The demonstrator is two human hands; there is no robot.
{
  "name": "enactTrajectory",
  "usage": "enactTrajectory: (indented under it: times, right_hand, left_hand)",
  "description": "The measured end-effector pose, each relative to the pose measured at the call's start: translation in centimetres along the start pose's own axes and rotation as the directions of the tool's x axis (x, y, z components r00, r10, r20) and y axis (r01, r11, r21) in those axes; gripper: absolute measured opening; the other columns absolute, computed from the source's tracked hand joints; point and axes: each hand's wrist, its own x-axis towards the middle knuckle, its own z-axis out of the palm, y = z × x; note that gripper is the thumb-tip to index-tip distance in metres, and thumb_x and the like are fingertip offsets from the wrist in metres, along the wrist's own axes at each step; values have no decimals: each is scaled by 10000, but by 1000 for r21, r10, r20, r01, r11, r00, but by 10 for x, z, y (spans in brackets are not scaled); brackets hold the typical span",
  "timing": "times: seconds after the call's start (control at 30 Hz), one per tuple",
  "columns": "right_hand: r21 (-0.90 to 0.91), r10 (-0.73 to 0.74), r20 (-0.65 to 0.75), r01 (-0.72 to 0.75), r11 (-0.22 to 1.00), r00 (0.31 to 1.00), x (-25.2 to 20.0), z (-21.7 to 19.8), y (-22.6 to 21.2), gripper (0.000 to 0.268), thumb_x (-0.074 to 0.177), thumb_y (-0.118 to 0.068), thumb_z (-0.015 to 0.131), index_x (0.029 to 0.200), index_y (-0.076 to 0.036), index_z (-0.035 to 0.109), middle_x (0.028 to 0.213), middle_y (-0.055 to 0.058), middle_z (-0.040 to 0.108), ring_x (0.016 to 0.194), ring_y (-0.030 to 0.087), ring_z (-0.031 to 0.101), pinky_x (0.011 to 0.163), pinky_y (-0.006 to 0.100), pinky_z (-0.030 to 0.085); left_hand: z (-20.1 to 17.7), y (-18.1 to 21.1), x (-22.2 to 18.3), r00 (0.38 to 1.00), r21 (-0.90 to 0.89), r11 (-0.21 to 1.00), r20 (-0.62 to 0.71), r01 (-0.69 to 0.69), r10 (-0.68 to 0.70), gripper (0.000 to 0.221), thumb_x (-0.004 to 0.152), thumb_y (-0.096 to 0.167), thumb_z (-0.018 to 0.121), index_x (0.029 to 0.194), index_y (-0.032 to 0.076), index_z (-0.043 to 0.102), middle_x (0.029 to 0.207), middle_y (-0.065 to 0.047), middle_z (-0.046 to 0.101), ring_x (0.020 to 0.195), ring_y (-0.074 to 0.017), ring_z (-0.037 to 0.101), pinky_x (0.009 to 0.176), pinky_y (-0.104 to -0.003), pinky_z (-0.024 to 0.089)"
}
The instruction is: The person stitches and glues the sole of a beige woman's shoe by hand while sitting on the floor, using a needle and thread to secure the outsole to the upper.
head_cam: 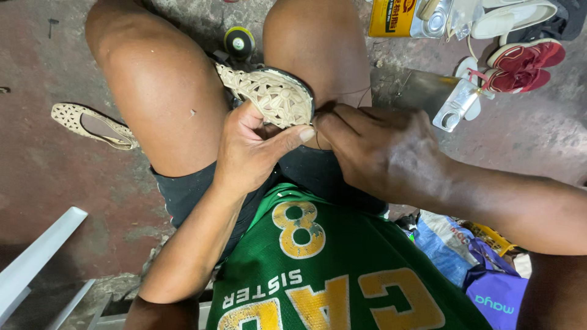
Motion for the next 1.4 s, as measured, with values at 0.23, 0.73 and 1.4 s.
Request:
enactTrajectory:
  times: [0.23,0.73,1.4]
  right_hand:
    - [242,45,-79,-24,970,996,-8,7,15,44,1019,-71,644,1050,-42,635,765,133,683,628,256,684,569,404,540]
    - [765,407,-77,-208,610,910,-82,40,76,77,1040,-64,676,1048,12,688,864,50,689,777,94,684,699,243,568]
    - [885,301,-16,-126,448,954,-68,61,102,129,1032,11,656,1155,45,680,929,69,696,834,89,661,756,240,556]
  left_hand:
    - [3,6,3,996,-79,995,69,55,-50,249,942,27,783,1167,24,677,1098,-18,723,1006,-71,669,911,-251,568]
    - [-39,106,-97,855,766,613,-438,192,279,137,1068,95,598,1019,-30,626,1099,-132,621,788,-150,614,616,-231,529]
    - [2,56,5,966,808,537,142,-240,217,116,914,93,802,988,30,738,960,-81,686,824,-257,697,751,-345,552]
